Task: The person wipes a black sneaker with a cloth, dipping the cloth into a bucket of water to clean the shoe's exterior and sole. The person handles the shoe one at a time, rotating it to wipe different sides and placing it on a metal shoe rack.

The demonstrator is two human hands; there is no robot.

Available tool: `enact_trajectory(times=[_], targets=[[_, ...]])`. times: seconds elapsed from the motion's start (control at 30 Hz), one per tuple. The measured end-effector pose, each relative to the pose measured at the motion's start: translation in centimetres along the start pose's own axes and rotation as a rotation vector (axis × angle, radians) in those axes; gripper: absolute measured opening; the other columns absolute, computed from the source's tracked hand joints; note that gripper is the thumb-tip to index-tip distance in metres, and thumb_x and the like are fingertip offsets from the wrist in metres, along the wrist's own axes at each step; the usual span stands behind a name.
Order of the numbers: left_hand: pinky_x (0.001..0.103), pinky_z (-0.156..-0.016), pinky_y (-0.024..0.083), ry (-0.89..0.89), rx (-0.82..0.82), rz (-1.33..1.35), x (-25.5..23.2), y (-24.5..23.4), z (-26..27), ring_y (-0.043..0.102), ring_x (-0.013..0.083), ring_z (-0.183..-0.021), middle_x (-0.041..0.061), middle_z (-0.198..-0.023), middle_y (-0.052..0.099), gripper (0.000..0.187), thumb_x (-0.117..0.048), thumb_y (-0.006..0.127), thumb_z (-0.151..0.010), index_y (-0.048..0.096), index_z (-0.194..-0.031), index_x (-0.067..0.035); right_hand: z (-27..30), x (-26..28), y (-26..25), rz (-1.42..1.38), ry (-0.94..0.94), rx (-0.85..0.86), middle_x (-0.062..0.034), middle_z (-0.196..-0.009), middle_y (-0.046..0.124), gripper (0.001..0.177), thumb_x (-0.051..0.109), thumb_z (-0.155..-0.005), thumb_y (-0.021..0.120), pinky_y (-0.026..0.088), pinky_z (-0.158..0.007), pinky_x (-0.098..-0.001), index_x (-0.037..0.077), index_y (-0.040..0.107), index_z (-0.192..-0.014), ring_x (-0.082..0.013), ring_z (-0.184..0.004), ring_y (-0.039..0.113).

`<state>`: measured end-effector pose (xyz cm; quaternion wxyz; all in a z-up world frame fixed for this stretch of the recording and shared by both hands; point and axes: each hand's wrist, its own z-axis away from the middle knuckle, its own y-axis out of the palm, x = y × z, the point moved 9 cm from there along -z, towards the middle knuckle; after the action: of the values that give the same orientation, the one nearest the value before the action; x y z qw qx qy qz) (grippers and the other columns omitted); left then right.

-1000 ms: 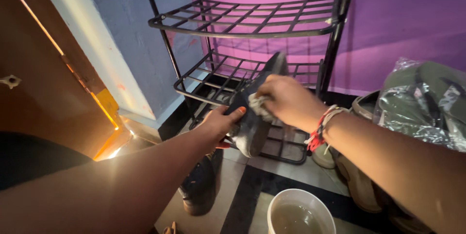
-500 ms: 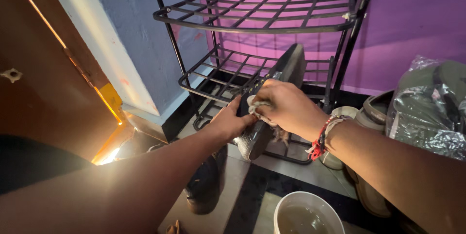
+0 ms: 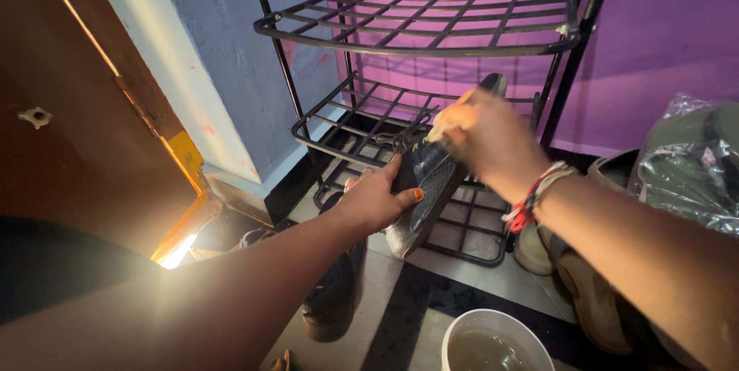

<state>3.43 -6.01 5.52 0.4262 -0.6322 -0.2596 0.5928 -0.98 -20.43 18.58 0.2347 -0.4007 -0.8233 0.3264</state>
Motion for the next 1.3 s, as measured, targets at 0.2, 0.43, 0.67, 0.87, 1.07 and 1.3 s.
enact_trajectory(times=[0.2,0.43,0.67,0.87,1.07,1.3], targets=[[0.05,-0.117,0.033,0.072,0.036,-0.095,-0.1,0.8,-0.1,0.045,0.0441,-0.133,0.019,-0.143,0.053,0.077,-0.056,0.068,-0.086,0.043,-0.156,-0.035,1.2,5.3,2.0,-0.1,-0.044,0.136,-0.0116,-0.091,0.068,0.009,0.011,-0.084,0.068,0.052,-0.083,-0.0432,0.005,0.075,-0.086,-0.0311,-0.096,0.065],[0.051,-0.116,0.032,0.116,-0.032,-0.083,-0.3,0.2,-0.5,0.045,0.0436,-0.131,0.021,-0.138,0.055,0.09,-0.053,0.071,-0.086,0.03,-0.161,-0.027,-0.9,-1.2,-2.6,0.131,0.259,0.141,-0.0128,-0.098,0.068,0.014,0.012,-0.095,0.064,0.054,-0.083,-0.0436,0.005,0.076,-0.095,-0.0306,-0.095,0.067],[0.052,-0.113,0.038,0.081,-0.021,-0.078,-1.3,0.0,-0.3,0.039,0.046,-0.136,0.026,-0.143,0.047,0.101,-0.066,0.075,-0.077,0.032,-0.161,-0.028,1.0,-0.7,-1.3,0.044,0.204,0.082,-0.0143,-0.098,0.065,0.017,0.01,-0.08,0.077,0.052,-0.079,-0.0435,0.006,0.075,-0.096,-0.03,-0.092,0.064],[0.055,-0.114,0.04,0.063,0.07,-0.247,-2.2,1.0,0.6,0.036,0.0459,-0.142,0.026,-0.15,0.04,0.114,-0.071,0.083,-0.061,0.044,-0.155,-0.019,2.0,4.7,1.4,-0.072,-0.039,0.163,-0.0126,-0.097,0.066,0.016,0.007,-0.077,0.074,0.051,-0.083,-0.0457,0.005,0.076,-0.093,-0.0322,-0.097,0.063],[0.058,-0.111,0.042,-0.008,0.078,-0.208,-3.6,-0.8,2.7,0.028,0.0429,-0.147,0.02,-0.153,0.036,0.121,-0.062,0.082,-0.063,0.024,-0.162,-0.027,1.6,-2.5,-1.6,0.035,0.296,0.184,-0.0042,-0.104,0.069,0.018,0.012,-0.099,0.058,0.057,-0.08,-0.0389,0.014,0.076,-0.1,-0.0231,-0.093,0.067],[0.058,-0.111,0.041,0.054,0.002,-0.272,-4.3,-1.3,2.9,0.031,0.0479,-0.144,0.021,-0.152,0.037,0.114,-0.054,0.079,-0.067,0.024,-0.161,-0.019,1.2,-2.8,-3.1,0.188,0.264,0.04,-0.0088,-0.104,0.069,0.015,0.012,-0.089,0.069,0.051,-0.086,-0.0438,0.014,0.079,-0.099,-0.029,-0.099,0.062]])
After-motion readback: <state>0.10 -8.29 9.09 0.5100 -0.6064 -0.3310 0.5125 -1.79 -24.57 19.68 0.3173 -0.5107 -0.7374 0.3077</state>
